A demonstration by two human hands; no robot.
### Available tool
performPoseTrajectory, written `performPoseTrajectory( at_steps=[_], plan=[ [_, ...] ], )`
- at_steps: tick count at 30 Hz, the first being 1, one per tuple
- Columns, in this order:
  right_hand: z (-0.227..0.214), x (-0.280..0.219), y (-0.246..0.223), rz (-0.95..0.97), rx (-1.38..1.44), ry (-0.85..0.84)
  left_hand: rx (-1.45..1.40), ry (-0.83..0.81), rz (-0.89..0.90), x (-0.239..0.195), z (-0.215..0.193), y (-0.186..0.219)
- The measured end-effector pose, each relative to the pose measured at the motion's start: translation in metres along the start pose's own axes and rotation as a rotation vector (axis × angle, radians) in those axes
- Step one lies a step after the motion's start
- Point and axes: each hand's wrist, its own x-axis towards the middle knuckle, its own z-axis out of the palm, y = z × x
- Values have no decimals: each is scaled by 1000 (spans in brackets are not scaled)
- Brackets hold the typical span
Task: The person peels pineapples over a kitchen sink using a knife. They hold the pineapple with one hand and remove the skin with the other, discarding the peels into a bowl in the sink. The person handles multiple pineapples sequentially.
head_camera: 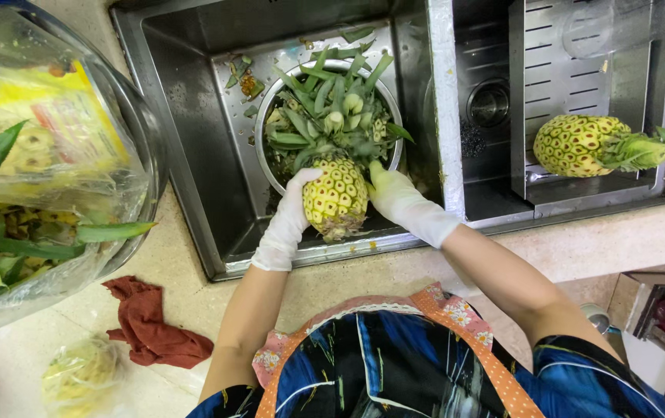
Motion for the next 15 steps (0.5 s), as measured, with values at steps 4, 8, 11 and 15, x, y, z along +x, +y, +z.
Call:
performPoseTrajectory(
  at_steps=[4, 8, 11, 15],
  plan=[
    [-4, -47, 24, -139, 124, 60, -63, 35, 24, -6, -13, 16],
    [15, -8, 20, -85, 77, 109, -122, -62, 12, -4, 3, -8],
    [17, 7, 12, -52, 68, 118, -193, -63, 18, -17, 15, -17],
    [22, 5, 7, -120, 54, 203, 19, 14, 47, -19, 5, -5]
  ],
)
